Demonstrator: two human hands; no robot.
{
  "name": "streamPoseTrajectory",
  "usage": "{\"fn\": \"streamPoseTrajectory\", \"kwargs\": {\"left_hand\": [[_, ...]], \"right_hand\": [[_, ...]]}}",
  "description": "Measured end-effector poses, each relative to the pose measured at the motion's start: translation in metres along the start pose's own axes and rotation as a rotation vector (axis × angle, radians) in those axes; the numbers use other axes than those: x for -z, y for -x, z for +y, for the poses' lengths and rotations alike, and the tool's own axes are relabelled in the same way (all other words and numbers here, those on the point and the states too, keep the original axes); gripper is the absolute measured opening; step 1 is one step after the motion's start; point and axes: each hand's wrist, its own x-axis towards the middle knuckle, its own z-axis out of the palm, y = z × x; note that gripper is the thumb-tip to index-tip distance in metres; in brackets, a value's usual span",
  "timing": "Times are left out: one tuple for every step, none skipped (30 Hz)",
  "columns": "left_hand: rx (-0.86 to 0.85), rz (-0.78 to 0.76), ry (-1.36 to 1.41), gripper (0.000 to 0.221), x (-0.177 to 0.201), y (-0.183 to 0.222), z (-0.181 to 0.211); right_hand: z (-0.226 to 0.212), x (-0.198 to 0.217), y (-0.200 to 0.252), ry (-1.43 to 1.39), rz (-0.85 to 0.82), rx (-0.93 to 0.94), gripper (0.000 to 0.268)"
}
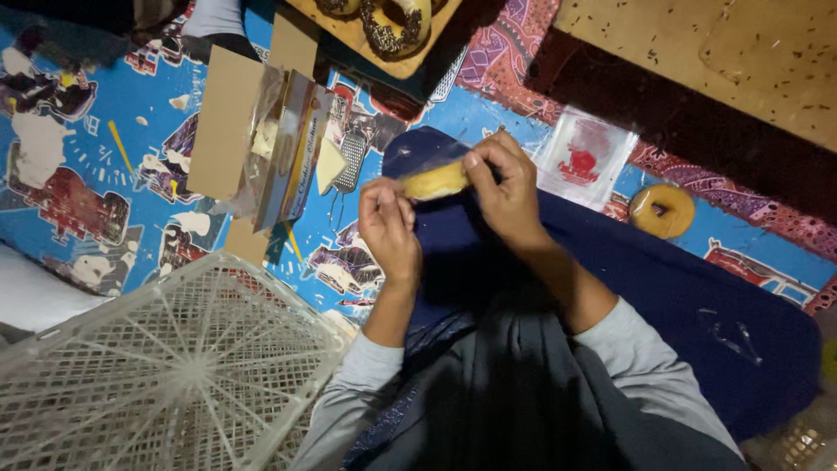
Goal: The person picks up ring-shaped pastries from a wooden board and places them into small clear plastic bags. They seal each bag and place the packaged pastries into a white plastic crate. The person repeats this process for multiple pastries.
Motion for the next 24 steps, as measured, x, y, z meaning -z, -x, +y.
{"fn": "streamPoseTrajectory", "kwargs": {"left_hand": [[-0.046, 0.0, 0.022, 0.018, -0.001, 0.004, 0.002], [-0.096, -0.003, 0.049, 0.02, -0.002, 0.007, 0.002], [-0.146, -0.007, 0.076, 0.023, -0.002, 0.01, 0.0], [-0.059, -0.003, -0.059, 0.026, 0.002, 0.015, -0.002], [0.028, 0.001, -0.194, 0.03, 0.009, 0.017, -0.004], [0.119, 0.003, -0.332, 0.033, 0.017, 0.02, -0.007], [0.008, -0.032, -0.462, 0.031, 0.023, 0.021, -0.01], [-0.096, -0.075, -0.592, 0.029, 0.028, 0.024, -0.013], [-0.202, -0.119, -0.719, 0.027, 0.031, 0.027, -0.015], [-0.172, -0.125, -0.662, 0.024, 0.027, 0.029, -0.018], [-0.14, -0.13, -0.605, 0.02, 0.022, 0.03, -0.019], [-0.111, -0.15, -0.535, 0.017, 0.01, 0.028, -0.025], [-0.073, -0.211, -0.488, 0.016, -0.006, 0.029, -0.032], [-0.029, -0.278, -0.449, 0.015, -0.023, 0.033, -0.038], [0.015, -0.344, -0.411, 0.014, -0.041, 0.039, -0.047], [-0.02, -0.429, -0.413, 0.01, -0.057, 0.046, -0.058], [-0.056, -0.514, -0.413, 0.007, -0.077, 0.054, -0.074], [-0.097, -0.587, -0.418, 0.005, -0.094, 0.06, -0.094], [0.12, -0.621, -0.258, 0.014, -0.115, 0.066, -0.12], [0.334, -0.638, -0.106, 0.027, -0.136, 0.073, -0.147], [0.328, -0.663, -0.195, 0.034, -0.157, 0.081, -0.175], [0.321, -0.688, -0.283, 0.041, -0.176, 0.088, -0.202], [0.388, -0.743, -0.412, 0.045, -0.189, 0.096, -0.226], [0.455, -0.794, -0.541, 0.05, -0.201, 0.107, -0.246]], "right_hand": [[-0.002, -0.002, 0.002, 0.04, 0.033, 0.052, 0.021], [-0.001, 0.0, 0.004, 0.038, 0.02, 0.046, 0.021], [0.001, 0.001, 0.009, 0.037, 0.007, 0.04, 0.021], [0.005, -0.002, 0.017, 0.035, -0.006, 0.031, 0.022], [0.013, -0.005, 0.026, 0.022, -0.028, -0.037, 0.022], [0.023, -0.007, 0.038, 0.007, -0.05, -0.109, 0.023], [0.035, -0.009, 0.048, -0.008, -0.073, -0.181, 0.023], [0.049, -0.009, 0.06, -0.009, -0.074, -0.22, 0.022], [0.062, -0.009, 0.071, -0.011, -0.075, -0.259, 0.021], [0.075, -0.005, 0.078, 0.0, -0.068, -0.297, 0.02], [0.086, -0.004, 0.082, -0.157, -0.051, -0.45, 0.011], [0.098, 0.0, 0.081, -0.305, -0.012, -0.592, 0.015], [0.11, 0.01, 0.078, -0.459, 0.033, -0.727, 0.026], [0.118, 0.024, 0.08, -0.486, 0.066, -0.739, 0.027], [0.126, 0.043, 0.082, -0.513, 0.099, -0.75, 0.027], [0.13, 0.06, 0.085, -0.545, 0.127, -0.757, 0.028], [0.134, 0.086, 0.093, -0.361, 0.194, -0.625, 0.022], [0.138, 0.117, 0.101, -0.18, 0.243, -0.494, 0.02], [0.143, 0.148, 0.111, 0.002, 0.286, -0.364, 0.021], [0.15, 0.18, 0.12, 0.153, 0.383, -0.378, 0.02], [0.157, 0.206, 0.13, 0.305, 0.479, -0.392, 0.021], [0.166, 0.226, 0.14, 0.305, 0.52, -0.534, 0.024], [0.176, 0.243, 0.15, 0.303, 0.56, -0.675, 0.027], [0.188, 0.252, 0.158, 0.466, 0.527, -0.582, 0.028]]}}
